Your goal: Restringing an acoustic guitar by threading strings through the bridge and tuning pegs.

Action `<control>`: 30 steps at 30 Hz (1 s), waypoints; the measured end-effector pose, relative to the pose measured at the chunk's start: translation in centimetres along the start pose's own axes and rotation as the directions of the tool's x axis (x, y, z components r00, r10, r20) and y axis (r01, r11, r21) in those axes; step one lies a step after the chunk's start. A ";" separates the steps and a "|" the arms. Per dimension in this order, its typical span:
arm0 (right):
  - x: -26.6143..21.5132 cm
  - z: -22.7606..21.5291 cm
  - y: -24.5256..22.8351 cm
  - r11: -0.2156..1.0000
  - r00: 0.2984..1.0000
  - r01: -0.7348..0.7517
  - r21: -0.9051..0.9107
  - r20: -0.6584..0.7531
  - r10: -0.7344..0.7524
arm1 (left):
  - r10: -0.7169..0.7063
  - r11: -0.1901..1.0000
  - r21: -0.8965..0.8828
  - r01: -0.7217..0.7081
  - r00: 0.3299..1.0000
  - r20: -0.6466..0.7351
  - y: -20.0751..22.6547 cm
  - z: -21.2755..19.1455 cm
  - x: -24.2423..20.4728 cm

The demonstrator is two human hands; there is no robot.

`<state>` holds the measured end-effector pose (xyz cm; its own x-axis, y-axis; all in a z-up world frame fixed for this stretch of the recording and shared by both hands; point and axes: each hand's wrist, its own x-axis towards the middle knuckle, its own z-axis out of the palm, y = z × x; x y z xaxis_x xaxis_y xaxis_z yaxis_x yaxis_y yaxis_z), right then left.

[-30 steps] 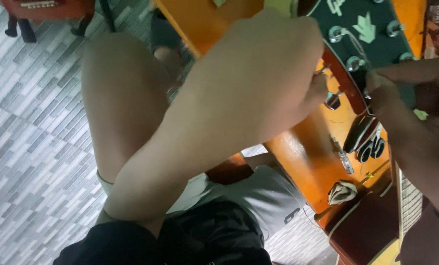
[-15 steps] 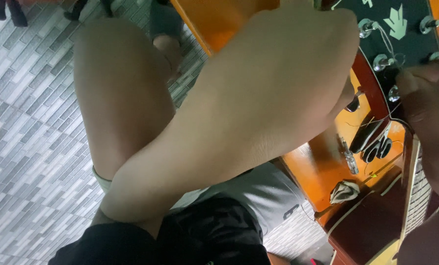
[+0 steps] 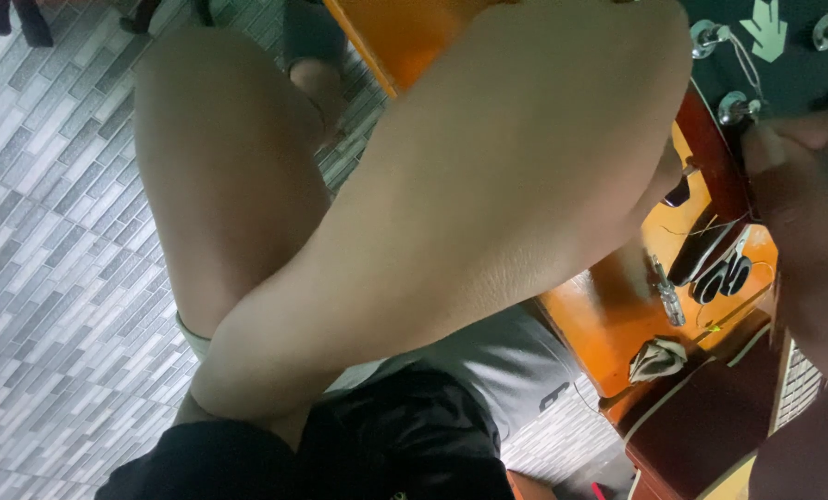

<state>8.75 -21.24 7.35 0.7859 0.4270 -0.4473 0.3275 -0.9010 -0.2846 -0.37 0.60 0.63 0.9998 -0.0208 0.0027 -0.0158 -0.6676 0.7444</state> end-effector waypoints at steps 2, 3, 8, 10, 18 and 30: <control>-0.1 0.1 -1.2 1.000 1.000 0.016 0.001 0.016 -0.016 | 0.002 1.000 0.005 -0.003 1.000 0.031 0.0 -0.4 0.0; -0.4 0.3 -1.5 0.999 0.999 -0.029 -0.015 -0.015 0.029 | 0.005 1.000 0.010 -0.006 0.998 0.062 0.0 -0.6 -0.1; -1.0 0.6 -1.7 0.986 0.996 0.044 -0.158 -0.065 -0.055 | 0.010 0.999 0.031 -0.014 0.989 0.150 0.2 -1.5 0.5; -1.4 1.5 -1.4 0.998 0.984 0.052 -0.029 -0.172 -0.056 | 0.016 0.999 0.045 -0.026 0.977 0.211 0.2 -1.7 1.6; -1.9 1.0 -2.3 0.956 0.942 0.254 -0.147 -0.187 -0.279 | 0.158 0.987 -0.024 -0.159 0.986 -0.045 0.0 0.0 2.9; -2.0 -0.9 -4.1 0.914 0.914 0.324 -0.246 -0.169 -0.369 | 0.264 0.963 0.057 -0.263 0.878 -0.399 -0.8 2.2 3.3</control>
<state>6.34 -18.50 10.16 0.6859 0.7099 -0.1600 0.6826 -0.7038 -0.1967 2.90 -0.56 -1.48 0.8793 0.1024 0.4651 -0.2795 -0.6798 0.6780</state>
